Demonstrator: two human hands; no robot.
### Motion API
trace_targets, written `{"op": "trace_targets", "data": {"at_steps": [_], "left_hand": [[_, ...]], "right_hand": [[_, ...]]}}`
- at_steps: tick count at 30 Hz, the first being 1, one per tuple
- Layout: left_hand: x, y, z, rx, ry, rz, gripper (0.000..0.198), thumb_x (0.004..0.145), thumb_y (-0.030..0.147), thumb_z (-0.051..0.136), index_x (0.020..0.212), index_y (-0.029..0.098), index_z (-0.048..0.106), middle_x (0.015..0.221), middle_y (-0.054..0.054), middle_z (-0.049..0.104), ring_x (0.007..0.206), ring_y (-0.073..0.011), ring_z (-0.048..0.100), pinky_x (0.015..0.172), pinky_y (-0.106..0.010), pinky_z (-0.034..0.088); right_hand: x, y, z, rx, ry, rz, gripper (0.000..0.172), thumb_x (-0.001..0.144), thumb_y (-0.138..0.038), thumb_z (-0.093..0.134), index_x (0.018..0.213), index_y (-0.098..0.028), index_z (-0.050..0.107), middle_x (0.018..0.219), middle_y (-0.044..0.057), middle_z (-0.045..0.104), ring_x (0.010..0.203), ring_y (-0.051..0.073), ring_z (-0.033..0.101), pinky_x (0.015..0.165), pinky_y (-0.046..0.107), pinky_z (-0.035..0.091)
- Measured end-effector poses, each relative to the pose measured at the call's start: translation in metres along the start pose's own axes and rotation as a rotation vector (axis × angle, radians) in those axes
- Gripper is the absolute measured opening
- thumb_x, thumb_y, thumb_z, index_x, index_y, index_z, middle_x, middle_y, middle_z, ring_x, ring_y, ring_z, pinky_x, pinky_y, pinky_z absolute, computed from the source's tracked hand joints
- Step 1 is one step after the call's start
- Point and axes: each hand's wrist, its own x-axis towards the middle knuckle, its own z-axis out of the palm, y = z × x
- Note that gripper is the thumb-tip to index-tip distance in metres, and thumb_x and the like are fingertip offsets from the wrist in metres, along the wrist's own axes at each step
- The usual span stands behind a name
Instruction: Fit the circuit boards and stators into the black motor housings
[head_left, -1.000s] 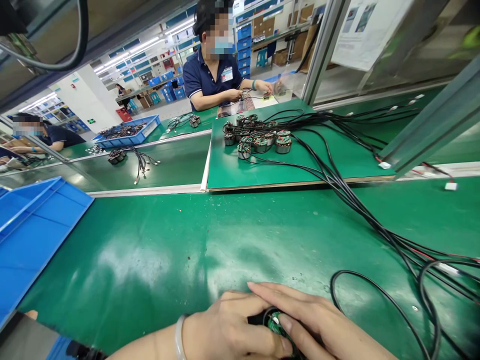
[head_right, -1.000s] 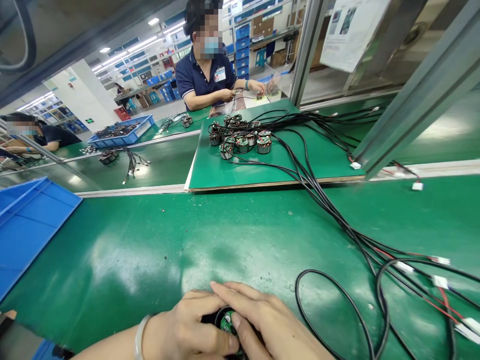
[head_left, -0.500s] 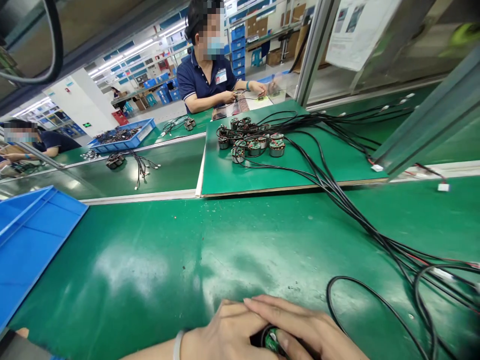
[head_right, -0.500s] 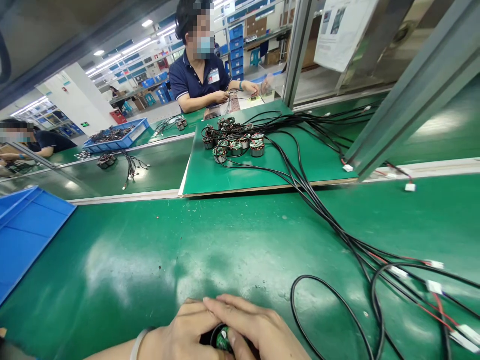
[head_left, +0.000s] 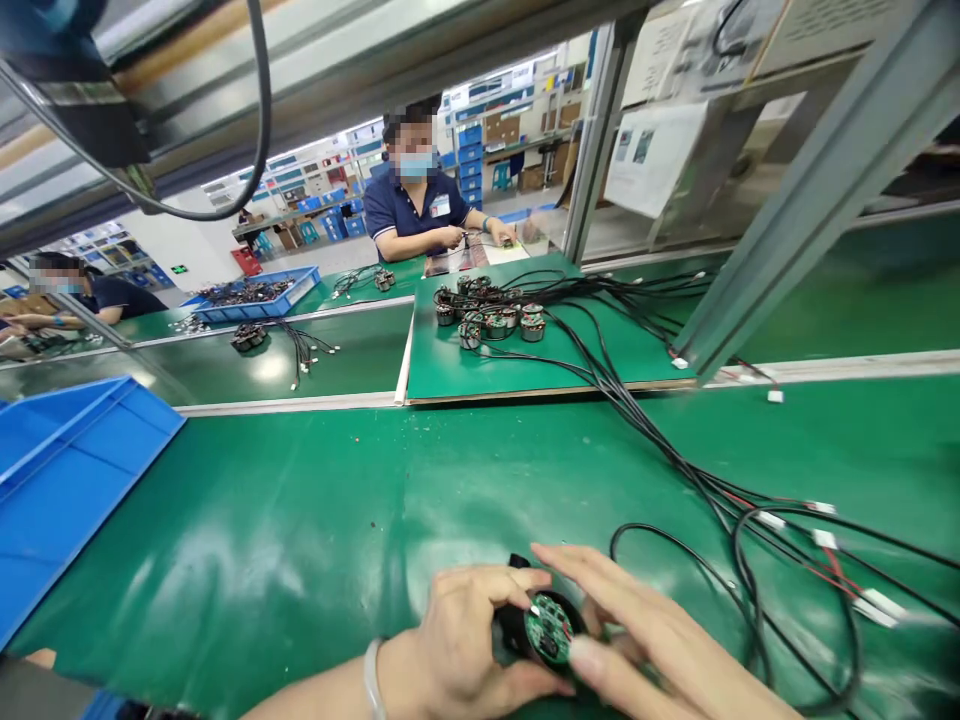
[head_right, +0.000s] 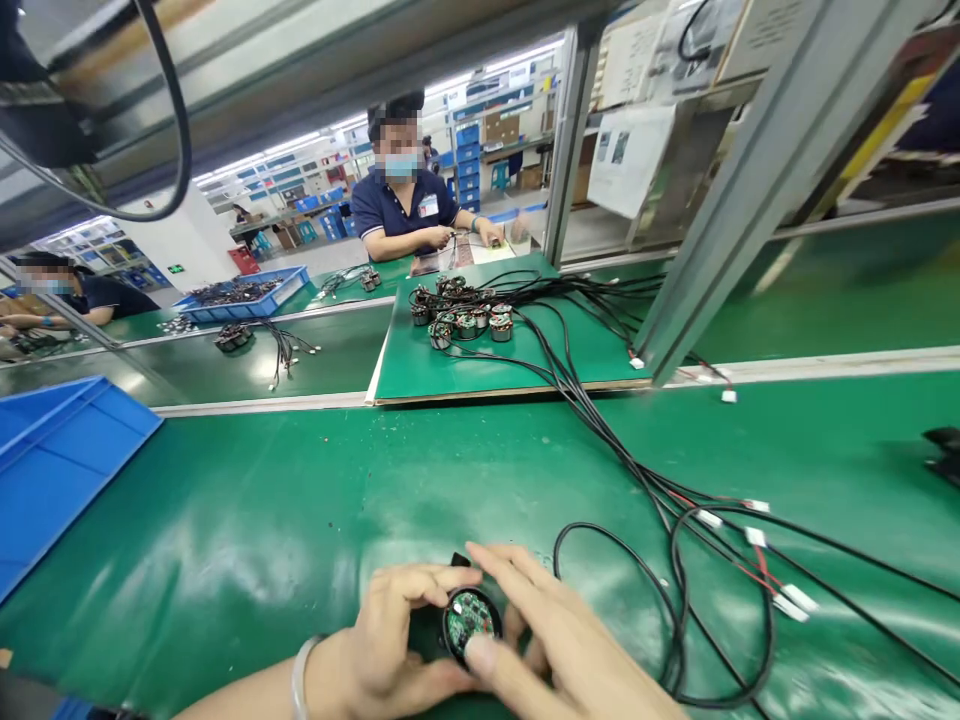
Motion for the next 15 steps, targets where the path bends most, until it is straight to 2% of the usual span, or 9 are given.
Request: {"op": "trace_targets", "data": {"at_steps": [1, 3, 6, 8, 9, 11, 12, 14, 15], "left_hand": [[-0.002, 0.002, 0.001, 0.011, -0.018, 0.006, 0.045, 0.094, 0.049, 0.066, 0.119, 0.019, 0.046, 0.105, -0.014, 0.077, 0.095, -0.0224, 0.078, 0.082, -0.027, 0.063], [-0.006, 0.003, 0.005, 0.011, -0.041, 0.035, 0.039, 0.096, 0.049, 0.06, 0.117, 0.019, 0.046, 0.105, -0.014, 0.077, 0.094, -0.0228, 0.078, 0.081, -0.029, 0.064], [-0.012, 0.003, 0.01, 0.004, -0.027, 0.075, 0.037, 0.098, 0.052, 0.055, 0.116, 0.021, 0.047, 0.102, -0.012, 0.077, 0.088, -0.0224, 0.077, 0.078, -0.032, 0.063], [-0.013, 0.002, 0.009, -0.032, -0.02, 0.074, 0.052, 0.091, 0.062, 0.063, 0.12, 0.022, 0.049, 0.099, -0.009, 0.075, 0.081, -0.0204, 0.075, 0.074, -0.03, 0.061], [-0.01, 0.001, 0.006, -0.076, -0.011, 0.027, 0.062, 0.085, 0.07, 0.065, 0.122, 0.022, 0.051, 0.099, -0.008, 0.073, 0.079, -0.0193, 0.073, 0.073, -0.029, 0.06], [0.005, -0.001, 0.002, -0.242, 0.01, -0.152, 0.076, 0.083, 0.084, 0.051, 0.129, 0.023, 0.055, 0.107, -0.01, 0.07, 0.086, -0.0201, 0.071, 0.078, -0.032, 0.06], [0.018, 0.0, 0.002, -0.346, -0.009, -0.248, 0.081, 0.086, 0.086, 0.038, 0.133, 0.022, 0.055, 0.117, -0.013, 0.068, 0.098, -0.0229, 0.07, 0.088, -0.037, 0.059], [0.05, 0.008, 0.01, -0.526, -0.139, -0.333, 0.089, 0.092, 0.083, 0.014, 0.143, 0.02, 0.051, 0.143, -0.017, 0.057, 0.13, -0.03, 0.058, 0.11, -0.049, 0.048], [0.068, 0.015, 0.019, -0.583, -0.239, -0.292, 0.095, 0.091, 0.084, 0.009, 0.148, 0.019, 0.048, 0.153, -0.017, 0.049, 0.141, -0.0322, 0.049, 0.118, -0.052, 0.04]], "right_hand": [[-0.005, 0.0, 0.004, -0.059, 0.005, -0.044, 0.062, 0.086, -0.051, 0.067, 0.143, -0.026, 0.061, 0.146, 0.011, 0.059, 0.124, 0.031, 0.064, 0.098, 0.034, 0.059], [-0.012, 0.0, 0.015, -0.136, 0.023, -0.087, 0.065, 0.081, -0.042, 0.074, 0.142, -0.023, 0.06, 0.142, 0.013, 0.061, 0.121, 0.031, 0.065, 0.099, 0.035, 0.058], [-0.017, 0.001, 0.03, -0.102, 0.062, -0.056, 0.058, 0.086, -0.036, 0.067, 0.14, -0.018, 0.06, 0.134, 0.018, 0.063, 0.115, 0.034, 0.067, 0.1, 0.044, 0.056], [-0.02, 0.001, 0.031, -0.039, 0.091, -0.055, 0.054, 0.088, -0.036, 0.062, 0.138, -0.016, 0.06, 0.136, 0.02, 0.062, 0.121, 0.036, 0.064, 0.106, 0.05, 0.051], [-0.022, -0.001, 0.027, -0.014, 0.104, -0.057, 0.051, 0.09, -0.038, 0.061, 0.136, -0.016, 0.061, 0.134, 0.019, 0.064, 0.122, 0.035, 0.064, 0.105, 0.049, 0.052], [-0.031, -0.01, 0.012, 0.024, 0.112, -0.045, 0.047, 0.095, -0.045, 0.055, 0.133, -0.018, 0.061, 0.118, 0.014, 0.071, 0.103, 0.028, 0.072, 0.09, 0.04, 0.061], [-0.036, -0.017, 0.002, 0.093, 0.104, -0.031, 0.047, 0.098, -0.05, 0.051, 0.131, -0.019, 0.06, 0.107, 0.011, 0.073, 0.087, 0.023, 0.074, 0.076, 0.034, 0.063], [-0.049, -0.04, -0.021, 0.331, 0.093, -0.02, 0.054, 0.098, -0.062, 0.046, 0.129, -0.019, 0.059, 0.089, 0.006, 0.072, 0.058, 0.015, 0.068, 0.053, 0.026, 0.059], [-0.056, -0.054, -0.035, 0.471, 0.104, -0.025, 0.058, 0.096, -0.067, 0.046, 0.126, -0.02, 0.06, 0.085, 0.005, 0.071, 0.051, 0.014, 0.064, 0.049, 0.026, 0.056]]}}
